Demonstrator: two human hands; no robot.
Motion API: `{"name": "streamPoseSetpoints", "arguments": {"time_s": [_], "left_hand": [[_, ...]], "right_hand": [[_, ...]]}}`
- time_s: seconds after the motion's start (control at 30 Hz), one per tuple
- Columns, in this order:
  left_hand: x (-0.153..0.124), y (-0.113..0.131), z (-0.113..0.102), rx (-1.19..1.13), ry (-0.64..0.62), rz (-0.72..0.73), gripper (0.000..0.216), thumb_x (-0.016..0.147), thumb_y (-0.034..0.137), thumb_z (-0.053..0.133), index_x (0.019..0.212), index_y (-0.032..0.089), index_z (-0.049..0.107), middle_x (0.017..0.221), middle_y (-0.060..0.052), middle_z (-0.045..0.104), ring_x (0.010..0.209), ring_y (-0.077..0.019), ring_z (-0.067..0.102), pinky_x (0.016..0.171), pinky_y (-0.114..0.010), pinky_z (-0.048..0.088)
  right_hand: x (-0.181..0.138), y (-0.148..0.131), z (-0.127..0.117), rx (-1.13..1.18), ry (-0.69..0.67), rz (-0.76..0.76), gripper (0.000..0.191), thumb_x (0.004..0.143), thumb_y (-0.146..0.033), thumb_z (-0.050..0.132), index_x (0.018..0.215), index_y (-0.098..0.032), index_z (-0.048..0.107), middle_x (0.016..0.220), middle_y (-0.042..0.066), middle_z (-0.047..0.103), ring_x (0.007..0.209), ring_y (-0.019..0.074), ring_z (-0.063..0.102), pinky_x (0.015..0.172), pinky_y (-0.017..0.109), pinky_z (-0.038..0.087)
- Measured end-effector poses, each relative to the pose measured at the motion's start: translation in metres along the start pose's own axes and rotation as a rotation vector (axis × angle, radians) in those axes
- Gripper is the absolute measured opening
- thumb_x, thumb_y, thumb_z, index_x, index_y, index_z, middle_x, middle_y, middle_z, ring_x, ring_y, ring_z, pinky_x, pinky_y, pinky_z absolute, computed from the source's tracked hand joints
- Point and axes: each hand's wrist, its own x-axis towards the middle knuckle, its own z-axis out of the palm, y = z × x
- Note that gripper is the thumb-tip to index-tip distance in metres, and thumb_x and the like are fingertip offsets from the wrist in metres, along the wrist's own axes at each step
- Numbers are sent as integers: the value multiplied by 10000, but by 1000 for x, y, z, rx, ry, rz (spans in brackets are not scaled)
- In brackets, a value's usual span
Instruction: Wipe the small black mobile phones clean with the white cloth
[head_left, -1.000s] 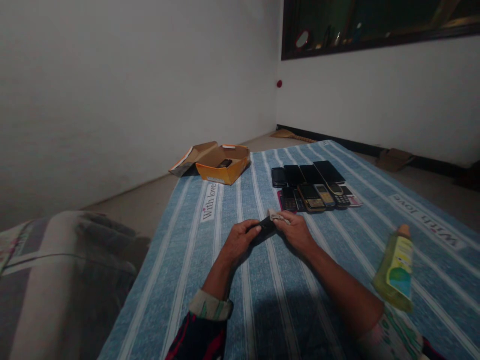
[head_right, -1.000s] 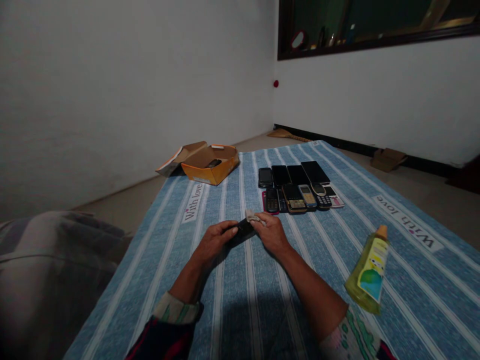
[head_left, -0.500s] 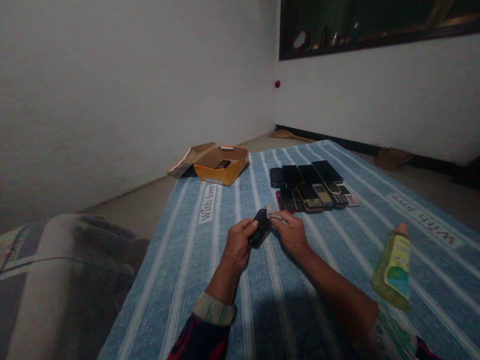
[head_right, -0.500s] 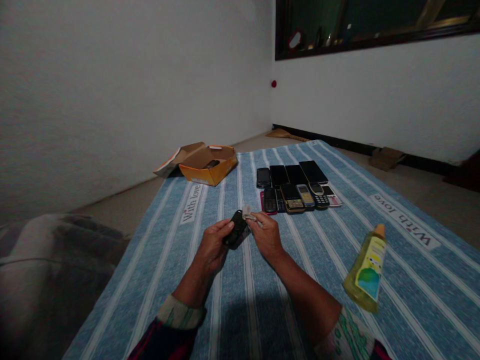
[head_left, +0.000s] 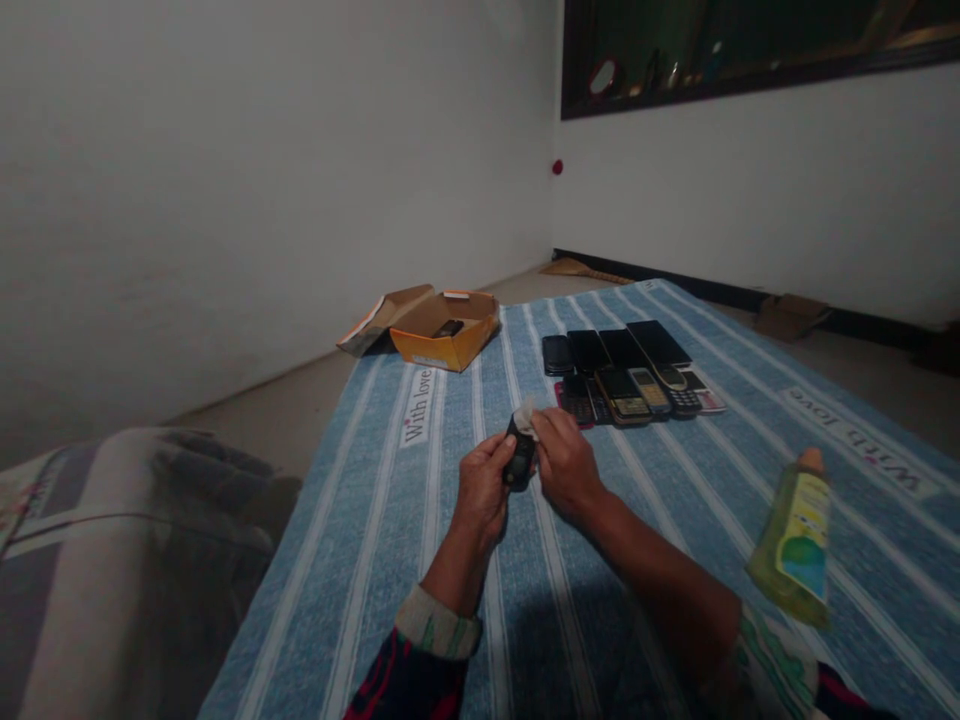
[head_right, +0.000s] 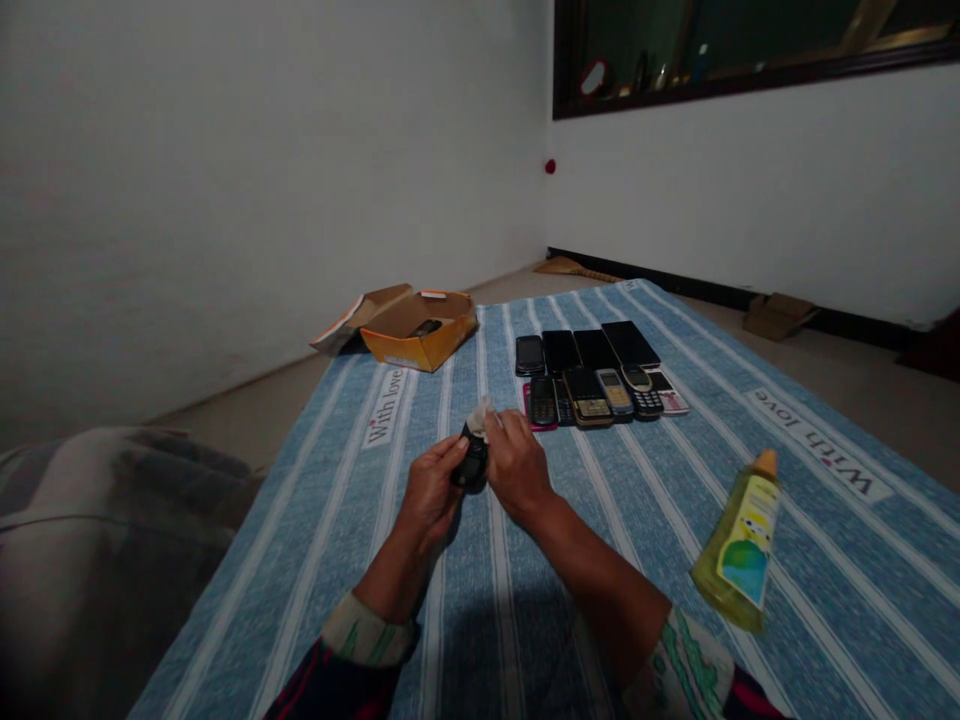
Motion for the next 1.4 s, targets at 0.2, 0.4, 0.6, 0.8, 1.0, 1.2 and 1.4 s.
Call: {"name": "streamPoseSetpoints", "arguments": {"time_s": [0.2,0.4,0.6,0.8,1.0,1.2,1.4], "left_hand": [[0,-2,-2,7,36,-23,385,532,332,873,802,95,736,673,-38,701,568,-111,600,553,-223,480],[3,0,-3,-8,84,-30,342,507,345,860,676,105,684,554,8,620,476,-73,504,468,-195,383],[2,2,-1,-27,112,-19,318,514,337,839,673,118,673,567,9,616,486,-86,508,466,-208,378],[-1,2,3,-55,119,-14,272,523,289,819,677,114,680,597,11,624,509,-75,511,488,-201,381],[1,4,0,-53,100,-27,242,566,268,783,739,122,698,636,-3,652,561,-100,561,501,-202,404],[1,2,0,-68,99,-34,247,575,270,792,735,117,682,669,-7,655,557,-88,552,506,-201,409],[2,2,-2,-54,89,0,200,577,247,763,698,129,658,637,14,629,546,-82,542,504,-198,402]], "right_hand": [[-16,-4,10,-325,-71,-122,395,925,-67,365,1254,-48,583,1077,209,623,1114,318,505,929,470,495],[-26,-17,8,-431,-189,-169,263,905,-44,429,1008,-69,670,893,158,638,871,274,541,761,393,512],[-9,-16,-2,-373,-150,-162,212,936,-98,478,1027,-110,669,861,110,637,819,244,532,732,357,495],[-10,-16,12,-395,-113,-238,295,947,-72,446,1170,-21,632,1125,224,652,1121,308,537,872,411,508],[-20,-15,21,-317,-122,-306,335,946,-64,466,1241,26,598,1232,267,631,1275,323,513,1021,455,480],[-12,-7,19,-328,-126,-204,327,956,-66,442,1221,-14,626,1244,257,639,1279,322,529,1014,467,505],[-20,-15,19,-326,-116,-311,323,954,-73,447,1217,-18,626,1248,236,640,1246,299,549,1007,440,507]]}}
